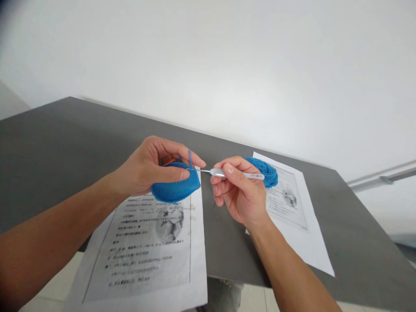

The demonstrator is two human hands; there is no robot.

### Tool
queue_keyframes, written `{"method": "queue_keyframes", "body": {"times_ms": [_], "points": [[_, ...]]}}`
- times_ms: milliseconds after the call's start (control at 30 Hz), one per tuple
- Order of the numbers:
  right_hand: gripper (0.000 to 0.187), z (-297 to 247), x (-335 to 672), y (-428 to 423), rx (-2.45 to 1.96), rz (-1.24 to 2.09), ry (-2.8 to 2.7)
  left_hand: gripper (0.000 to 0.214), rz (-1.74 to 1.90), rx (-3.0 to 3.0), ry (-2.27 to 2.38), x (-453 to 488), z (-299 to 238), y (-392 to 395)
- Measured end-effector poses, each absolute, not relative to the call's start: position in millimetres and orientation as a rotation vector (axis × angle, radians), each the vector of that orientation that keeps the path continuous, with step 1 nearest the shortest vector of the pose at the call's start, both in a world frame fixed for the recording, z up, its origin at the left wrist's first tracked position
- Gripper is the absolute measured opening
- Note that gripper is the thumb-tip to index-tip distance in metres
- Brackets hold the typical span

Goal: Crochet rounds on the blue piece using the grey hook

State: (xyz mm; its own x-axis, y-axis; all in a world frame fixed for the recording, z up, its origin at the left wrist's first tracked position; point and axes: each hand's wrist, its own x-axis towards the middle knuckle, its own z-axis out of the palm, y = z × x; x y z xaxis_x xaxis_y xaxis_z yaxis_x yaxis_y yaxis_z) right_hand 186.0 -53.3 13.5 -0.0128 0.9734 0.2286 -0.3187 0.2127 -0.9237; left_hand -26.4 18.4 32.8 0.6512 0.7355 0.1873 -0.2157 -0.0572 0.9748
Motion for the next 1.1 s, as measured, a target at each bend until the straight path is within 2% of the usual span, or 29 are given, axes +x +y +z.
{"method": "queue_keyframes", "body": {"times_ms": [333, 367, 467, 567, 900, 1033, 1100], "points": [[0.017, 12.6, 178.5, -55.1, -0.810, 1.223, -1.000, 0.012, 0.978, 1.552, 0.599, -11.7, 27.2, 7.0], [0.017, 11.8, 178.2, -55.2, -0.809, 1.207, -0.997, 0.015, 0.989, 1.555, 0.637, -10.9, 26.8, 5.6], [0.016, 8.8, 175.8, -55.0, -0.801, 1.147, -0.992, 0.048, 1.035, 1.508, 0.713, -8.5, 25.7, 1.7], [0.013, 5.6, 169.9, -54.1, -0.766, 1.083, -0.989, 0.055, 1.111, 1.507, 0.742, -6.0, 25.3, -2.0], [0.011, -6.5, 150.9, -57.9, -0.796, 0.610, -1.147, 0.041, 1.284, 1.550, 0.891, 1.3, 22.6, -7.9], [0.020, -9.5, 152.7, -59.0, -0.814, 0.399, -1.305, 0.023, 1.324, 1.457, 0.845, 3.9, 19.8, -8.7], [0.026, -8.6, 154.8, -58.5, -0.871, 0.182, -1.447, 0.019, 1.314, 1.377, 0.815, 4.8, 19.3, -8.2]]}}
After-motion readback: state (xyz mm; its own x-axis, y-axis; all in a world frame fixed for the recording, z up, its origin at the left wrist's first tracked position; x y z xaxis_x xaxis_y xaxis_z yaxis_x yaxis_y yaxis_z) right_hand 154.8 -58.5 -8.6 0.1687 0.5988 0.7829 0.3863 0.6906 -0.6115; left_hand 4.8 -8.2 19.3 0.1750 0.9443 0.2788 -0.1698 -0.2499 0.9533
